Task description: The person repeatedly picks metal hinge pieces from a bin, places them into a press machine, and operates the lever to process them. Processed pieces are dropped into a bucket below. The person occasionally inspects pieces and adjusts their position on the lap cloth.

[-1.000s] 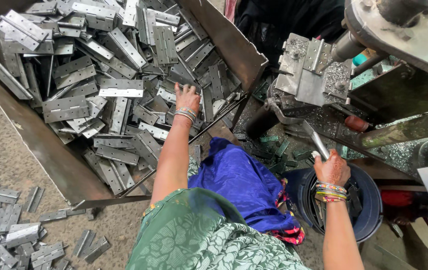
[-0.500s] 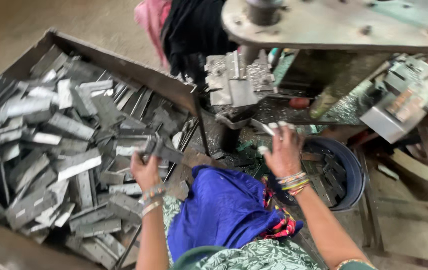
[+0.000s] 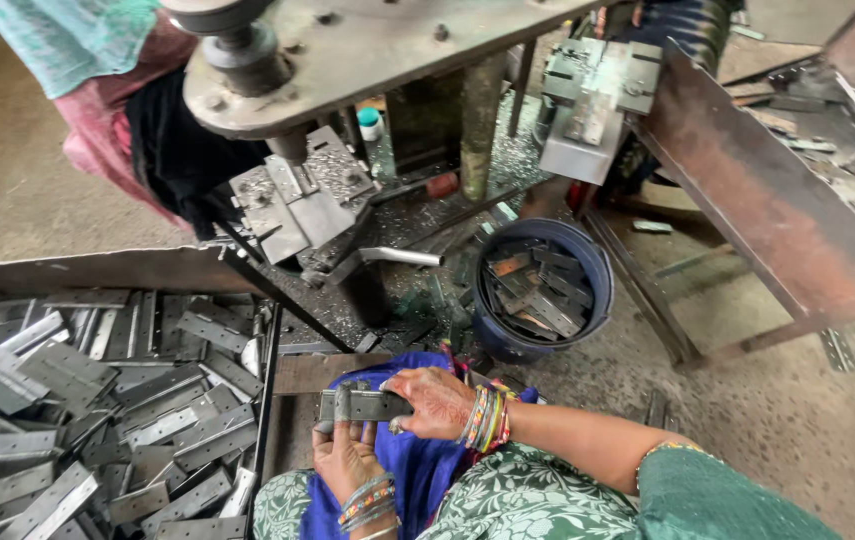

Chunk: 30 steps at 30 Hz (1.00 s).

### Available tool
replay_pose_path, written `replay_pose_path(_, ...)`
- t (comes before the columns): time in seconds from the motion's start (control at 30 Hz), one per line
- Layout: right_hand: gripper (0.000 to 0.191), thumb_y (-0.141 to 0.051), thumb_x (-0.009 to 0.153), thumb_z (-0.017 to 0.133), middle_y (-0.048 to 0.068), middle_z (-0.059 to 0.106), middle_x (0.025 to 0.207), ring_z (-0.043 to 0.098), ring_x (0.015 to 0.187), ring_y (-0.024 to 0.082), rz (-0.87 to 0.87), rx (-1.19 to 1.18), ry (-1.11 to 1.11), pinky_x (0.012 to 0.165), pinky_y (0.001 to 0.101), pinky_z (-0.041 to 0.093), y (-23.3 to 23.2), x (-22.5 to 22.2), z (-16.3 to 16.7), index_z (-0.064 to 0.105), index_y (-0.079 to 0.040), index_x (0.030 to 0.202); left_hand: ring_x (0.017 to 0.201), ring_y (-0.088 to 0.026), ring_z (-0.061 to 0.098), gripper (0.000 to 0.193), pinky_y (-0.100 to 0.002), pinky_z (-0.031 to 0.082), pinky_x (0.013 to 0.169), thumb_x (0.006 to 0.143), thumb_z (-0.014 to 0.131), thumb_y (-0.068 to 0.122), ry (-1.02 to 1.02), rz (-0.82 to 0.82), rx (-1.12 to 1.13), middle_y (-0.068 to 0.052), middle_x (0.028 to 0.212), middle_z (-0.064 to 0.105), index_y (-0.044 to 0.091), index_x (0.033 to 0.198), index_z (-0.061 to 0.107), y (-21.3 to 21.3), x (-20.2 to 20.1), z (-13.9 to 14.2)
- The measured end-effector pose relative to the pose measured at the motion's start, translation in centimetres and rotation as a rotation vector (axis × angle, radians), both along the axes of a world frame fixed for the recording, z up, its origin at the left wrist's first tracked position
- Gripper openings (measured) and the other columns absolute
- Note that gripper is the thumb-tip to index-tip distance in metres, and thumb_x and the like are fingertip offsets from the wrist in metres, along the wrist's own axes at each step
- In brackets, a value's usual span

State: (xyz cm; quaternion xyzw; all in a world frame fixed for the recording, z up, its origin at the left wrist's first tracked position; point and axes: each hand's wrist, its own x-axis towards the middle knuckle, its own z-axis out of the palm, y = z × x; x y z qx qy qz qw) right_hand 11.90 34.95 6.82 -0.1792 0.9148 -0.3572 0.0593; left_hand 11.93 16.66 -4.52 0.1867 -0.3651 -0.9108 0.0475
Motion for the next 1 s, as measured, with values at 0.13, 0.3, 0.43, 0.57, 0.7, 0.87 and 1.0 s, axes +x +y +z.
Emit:
replay_pose_path(0.13,0.043,-0.024,0.073,0.083,0.013,0.076,0.093,0.077,0.087,0.026,0.005,-0.223,-0.167,0.082,0.036,0.06,1.5,-0.1,-2.4,0.075,0.001,0.107,0.105,-0.025,0.07,0.034,-0.037,0.061,0.084,0.094,0.063,0.005,0.038,-0.127,-0.003,-0.012,0.121,0.068,0.01,0.126,0.056,1.1,1.4,1.5)
replay_pose_path(0.3,0.043,-0.018,0.078,0.084,0.01,0.077,0.094,0.072,0.08,0.014,0.005,-0.549,-0.583,0.072,0.032,0.06,2.3,-0.3,-5.8,0.074,0.004,0.113,0.104,-0.022,0.072,0.041,-0.031,0.06,0.081,0.1,0.057,0.014,0.009,-0.267,0.087,-0.014,0.128,0.07,0.004,0.139,0.055,1.6,2.4,0.6)
replay_pose_path(0.43,0.04,-0.016,0.082,0.078,0.006,0.076,0.102,0.073,0.083,0.013,0.011,-0.745,-0.799,0.071,0.0316,0.063,2.1,-0.5,-7.7,0.072,0.0,0.118,0.104,-0.027,0.07,0.038,-0.032,0.058,0.077,0.117,0.053,0.005,0.382,-0.348,0.487,-0.025,0.135,0.066,-0.007,0.153,0.05,1.0,2.1,-1.5)
replay_pose_path(0.57,0.039,-0.015,0.084,0.079,0.008,0.075,0.099,0.072,0.081,0.014,-0.001,-0.869,-0.923,0.072,0.0339,0.064,2.0,-0.6,-8.0,0.072,0.001,0.119,0.113,-0.029,0.07,0.046,-0.037,0.059,0.09,0.104,0.053,0.028,0.067,-0.227,0.095,-0.019,0.134,0.065,-0.001,0.139,0.052,1.0,2.2,-1.2)
replay_pose_path(0.7,0.039,-0.015,0.083,0.081,0.007,0.074,0.097,0.071,0.082,0.014,-0.011,-0.851,-0.924,0.071,0.0347,0.064,2.3,-0.8,-7.3,0.073,0.001,0.118,0.114,-0.029,0.069,0.048,-0.04,0.057,0.094,0.103,0.051,0.031,0.109,-0.24,0.077,-0.018,0.137,0.064,0.0,0.139,0.051,1.8,2.3,0.8)
replay_pose_path(0.87,0.038,-0.015,0.081,0.082,0.007,0.074,0.1,0.072,0.083,0.015,-0.026,-0.848,-0.908,0.071,0.0352,0.065,2.8,-1.3,-7.1,0.073,0.001,0.115,0.116,-0.027,0.066,0.051,-0.039,0.053,0.097,0.107,0.052,0.033,0.054,-0.237,0.187,-0.018,0.14,0.063,-0.004,0.142,0.051,2.3,2.2,2.3)
replay_pose_path(1.0,0.042,-0.02,0.078,0.082,0.008,0.074,0.103,0.073,0.085,0.015,-0.019,-0.736,-0.836,0.069,0.0341,0.064,2.7,-1.6,-7.4,0.073,-0.001,0.114,0.12,-0.029,0.065,0.05,-0.042,0.053,0.101,0.108,0.054,0.029,0.088,-0.234,0.219,-0.019,0.137,0.062,-0.003,0.146,0.048,2.5,2.3,2.7)
